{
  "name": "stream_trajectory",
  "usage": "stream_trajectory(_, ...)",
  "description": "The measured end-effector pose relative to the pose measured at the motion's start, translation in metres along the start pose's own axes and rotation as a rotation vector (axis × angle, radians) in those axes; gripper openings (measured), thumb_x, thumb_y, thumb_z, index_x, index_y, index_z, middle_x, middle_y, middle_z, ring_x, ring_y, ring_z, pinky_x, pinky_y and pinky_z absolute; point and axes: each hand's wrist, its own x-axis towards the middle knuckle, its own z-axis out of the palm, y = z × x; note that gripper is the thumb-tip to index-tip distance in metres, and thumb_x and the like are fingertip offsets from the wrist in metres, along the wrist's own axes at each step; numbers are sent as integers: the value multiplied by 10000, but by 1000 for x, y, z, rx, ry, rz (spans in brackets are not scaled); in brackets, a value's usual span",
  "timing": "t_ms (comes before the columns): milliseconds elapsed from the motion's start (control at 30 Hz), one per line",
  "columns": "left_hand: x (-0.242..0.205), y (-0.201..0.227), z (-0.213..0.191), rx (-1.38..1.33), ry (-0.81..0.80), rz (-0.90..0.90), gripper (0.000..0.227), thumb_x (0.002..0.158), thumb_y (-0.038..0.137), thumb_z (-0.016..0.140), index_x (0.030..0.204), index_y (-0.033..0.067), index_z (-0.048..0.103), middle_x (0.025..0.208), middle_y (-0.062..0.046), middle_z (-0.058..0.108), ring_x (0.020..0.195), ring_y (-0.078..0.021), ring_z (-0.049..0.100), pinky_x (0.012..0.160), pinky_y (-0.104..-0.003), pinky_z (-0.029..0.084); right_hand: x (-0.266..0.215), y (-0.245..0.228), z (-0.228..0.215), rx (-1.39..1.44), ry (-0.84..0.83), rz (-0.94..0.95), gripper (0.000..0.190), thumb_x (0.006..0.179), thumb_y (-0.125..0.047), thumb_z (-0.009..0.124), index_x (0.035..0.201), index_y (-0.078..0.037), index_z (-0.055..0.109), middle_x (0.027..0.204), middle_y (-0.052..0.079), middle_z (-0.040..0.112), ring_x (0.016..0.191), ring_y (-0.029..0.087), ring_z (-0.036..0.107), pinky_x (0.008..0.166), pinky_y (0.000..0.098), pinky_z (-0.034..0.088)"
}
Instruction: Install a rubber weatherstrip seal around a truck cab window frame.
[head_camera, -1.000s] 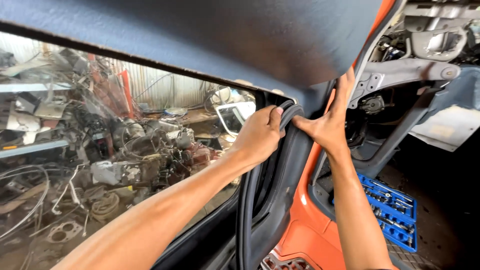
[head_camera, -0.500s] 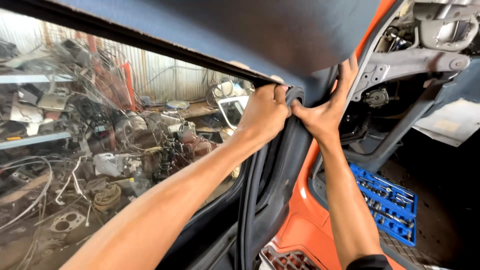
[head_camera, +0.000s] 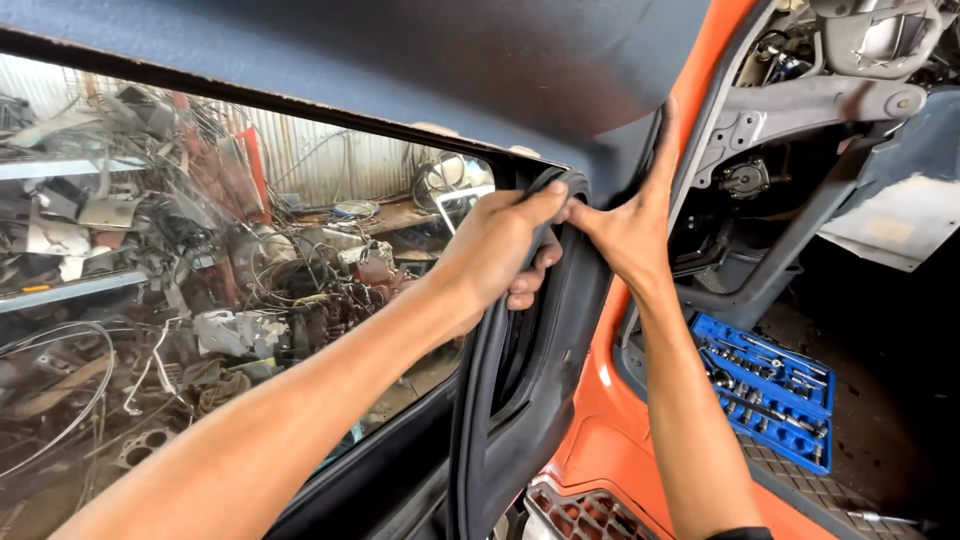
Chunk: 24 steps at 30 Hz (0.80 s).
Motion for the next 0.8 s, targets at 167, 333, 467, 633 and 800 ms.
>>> stream_trajectory(167,20,5,-13,209,21,209,370,1017,367,492,904,44,633,593,6,426,380,-78,361,346,-290,310,2,-10,6,-189,71,80,1305,715,-173,996,1694,-109,135,1607,180,399,1505,353,382,1298,451,350)
stream_trajectory(333,24,5,-9,172,54,199,378,1024,339,540,798,35,540,576,1,417,372,-86,353,338,-300,302,3,-11,6,-260,126,39,1264,668,-155,977,1667,-117,203,1552,173,430,1454,358,387,1268,472,338)
stream_trajectory(467,15,10,-1,116,91,185,326,991,342,546,822,64,557,586,20,452,370,-73,344,335,-289,296,6,-11,7,-210,104,95,1240,718,-188,969,1688,-113,201,1555,162,431,1477,350,391,1285,474,357)
stream_trajectory(633,10,17,6,178,157,154,358,998,357,547,859,30,587,595,4,461,383,-78,381,339,-295,319,2,-14,4,-185,75,62,1253,718,-181,970,1672,-96,163,1675,184,337,1536,366,340,1312,482,309)
stream_trajectory(800,13,19,6,245,166,150,336,977,353,541,881,39,612,587,-7,463,369,-88,381,329,-307,315,7,-8,2,-238,93,57,1287,679,-186,1000,1680,-103,196,1678,168,352,1533,364,366,1310,481,321)
